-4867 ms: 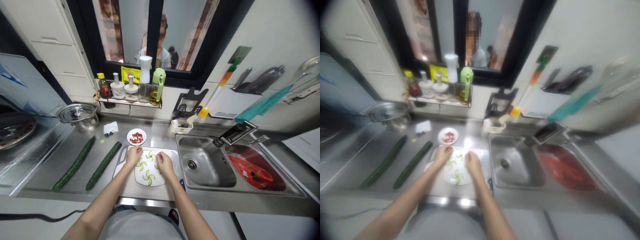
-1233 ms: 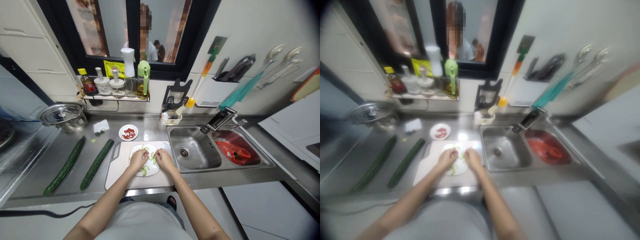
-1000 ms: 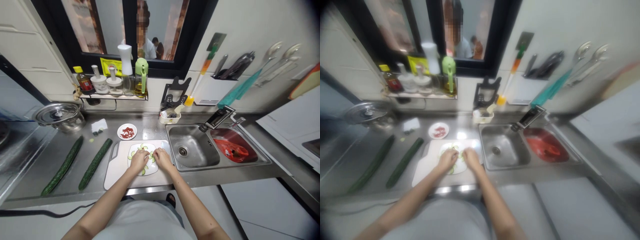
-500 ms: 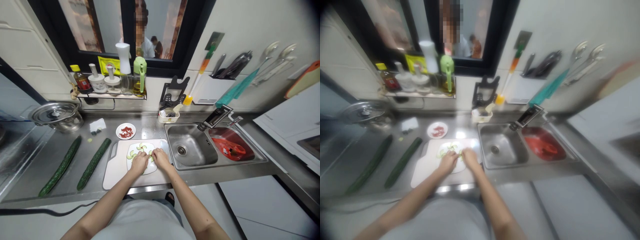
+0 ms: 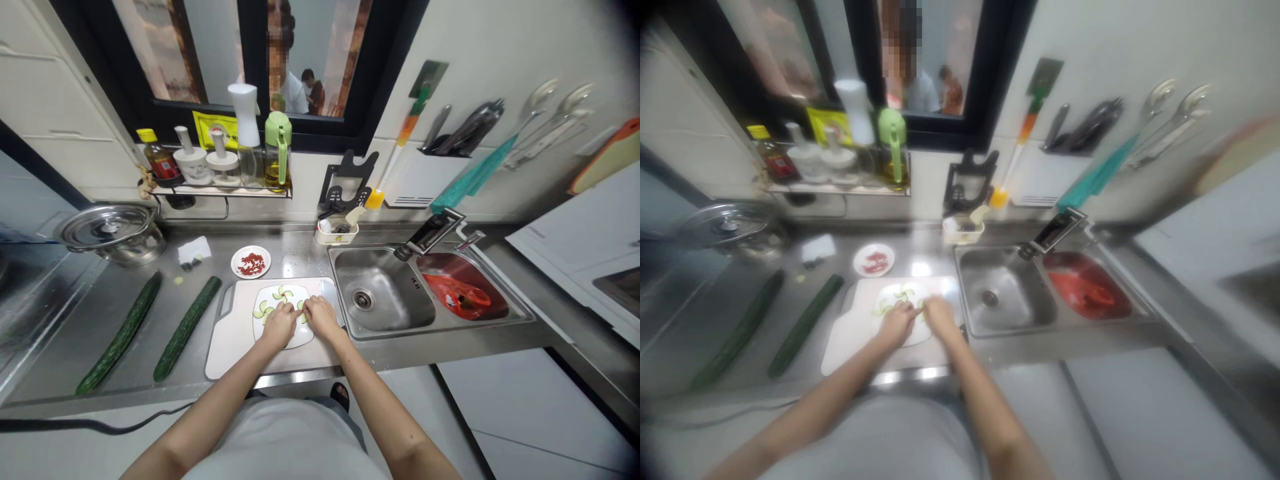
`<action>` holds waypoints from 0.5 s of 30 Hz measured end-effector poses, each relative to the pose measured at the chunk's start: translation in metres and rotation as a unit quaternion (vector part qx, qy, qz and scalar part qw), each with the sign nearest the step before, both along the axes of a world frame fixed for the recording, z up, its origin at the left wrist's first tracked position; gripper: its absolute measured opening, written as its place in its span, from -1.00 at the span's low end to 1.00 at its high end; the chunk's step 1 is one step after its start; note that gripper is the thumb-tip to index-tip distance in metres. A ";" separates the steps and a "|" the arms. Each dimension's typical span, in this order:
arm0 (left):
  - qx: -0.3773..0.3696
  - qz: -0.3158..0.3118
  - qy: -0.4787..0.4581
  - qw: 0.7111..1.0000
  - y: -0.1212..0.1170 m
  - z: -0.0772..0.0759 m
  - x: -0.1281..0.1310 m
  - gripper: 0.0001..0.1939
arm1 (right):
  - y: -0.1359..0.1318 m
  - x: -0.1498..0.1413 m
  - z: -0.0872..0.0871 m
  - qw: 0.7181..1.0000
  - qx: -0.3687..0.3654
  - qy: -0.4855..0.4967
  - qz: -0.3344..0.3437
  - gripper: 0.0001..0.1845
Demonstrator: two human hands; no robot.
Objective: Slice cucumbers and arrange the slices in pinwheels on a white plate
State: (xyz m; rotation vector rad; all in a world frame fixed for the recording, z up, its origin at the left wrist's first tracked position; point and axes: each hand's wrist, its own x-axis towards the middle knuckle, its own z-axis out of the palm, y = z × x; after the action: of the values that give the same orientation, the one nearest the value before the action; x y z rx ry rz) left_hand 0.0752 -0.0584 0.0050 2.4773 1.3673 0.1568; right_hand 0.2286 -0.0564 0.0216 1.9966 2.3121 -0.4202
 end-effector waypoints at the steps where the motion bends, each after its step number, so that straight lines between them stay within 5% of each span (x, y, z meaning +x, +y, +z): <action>1: 0.002 -0.001 0.003 1.000 0.000 0.000 0.000 -0.59 | 0.000 0.000 0.000 1.000 -0.002 0.000 0.000 -0.72; 15: -0.001 -0.010 0.022 1.000 0.001 0.005 0.001 -0.65 | 0.001 0.003 -0.006 0.998 0.006 0.042 -0.043 -0.79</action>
State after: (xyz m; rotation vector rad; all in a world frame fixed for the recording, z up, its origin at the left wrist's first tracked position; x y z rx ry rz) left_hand 0.0758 -0.0574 0.0097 2.5066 1.3600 0.0965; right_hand 0.2317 -0.0551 0.0153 2.1308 2.2870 -0.5043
